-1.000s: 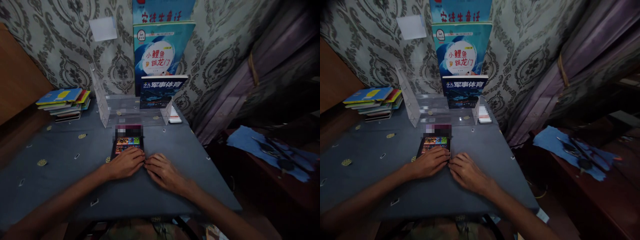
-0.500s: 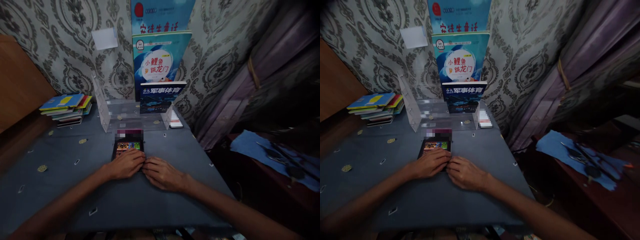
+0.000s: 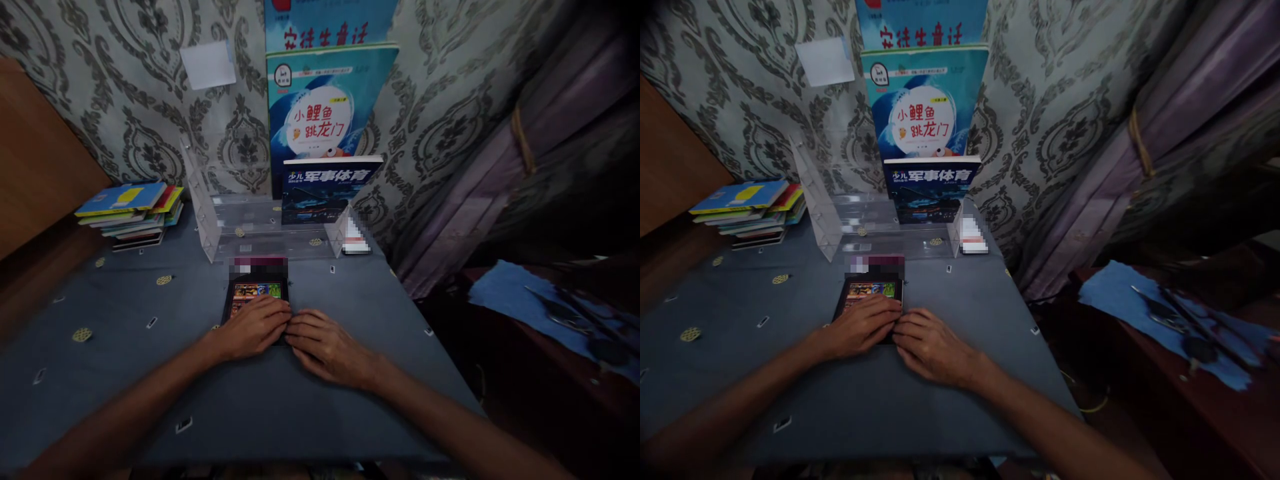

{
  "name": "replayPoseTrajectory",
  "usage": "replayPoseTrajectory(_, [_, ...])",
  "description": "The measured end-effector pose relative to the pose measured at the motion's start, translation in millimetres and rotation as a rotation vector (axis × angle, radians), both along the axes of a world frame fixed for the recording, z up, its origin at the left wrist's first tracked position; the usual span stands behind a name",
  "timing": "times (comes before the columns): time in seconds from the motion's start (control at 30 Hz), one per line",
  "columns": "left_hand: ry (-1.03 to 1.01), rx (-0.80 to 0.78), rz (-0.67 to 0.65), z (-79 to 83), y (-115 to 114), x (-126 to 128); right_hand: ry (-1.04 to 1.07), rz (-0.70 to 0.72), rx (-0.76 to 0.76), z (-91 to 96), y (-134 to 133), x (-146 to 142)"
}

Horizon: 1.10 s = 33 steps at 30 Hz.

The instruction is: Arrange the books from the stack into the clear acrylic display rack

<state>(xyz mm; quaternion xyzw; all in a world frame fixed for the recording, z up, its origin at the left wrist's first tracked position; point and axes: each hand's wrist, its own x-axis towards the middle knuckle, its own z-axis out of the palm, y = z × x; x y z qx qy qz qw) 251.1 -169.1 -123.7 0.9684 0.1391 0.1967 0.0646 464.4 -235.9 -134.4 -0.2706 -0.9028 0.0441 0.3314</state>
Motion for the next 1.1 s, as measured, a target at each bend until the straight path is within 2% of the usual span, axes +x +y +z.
replayPoseTrajectory(0.17, [0.003,0.002,0.042,-2.0,0.3,0.2,-0.008,-0.029,-0.022,-0.3,0.0,0.5])
replayPoseTrajectory(0.7, [0.011,-0.012,0.065,-0.4,2.0,1.0,-0.004,-0.031,-0.022,-0.2,0.9,1.0])
replayPoseTrajectory(0.87, [0.019,0.021,0.065,-0.7,5.6,0.9,-0.031,-0.075,-0.058,-3.3,0.4,2.0])
replayPoseTrajectory(1.1, [0.028,0.004,0.078,-5.5,6.4,0.9,-0.025,-0.063,-0.109,-3.5,1.6,2.0])
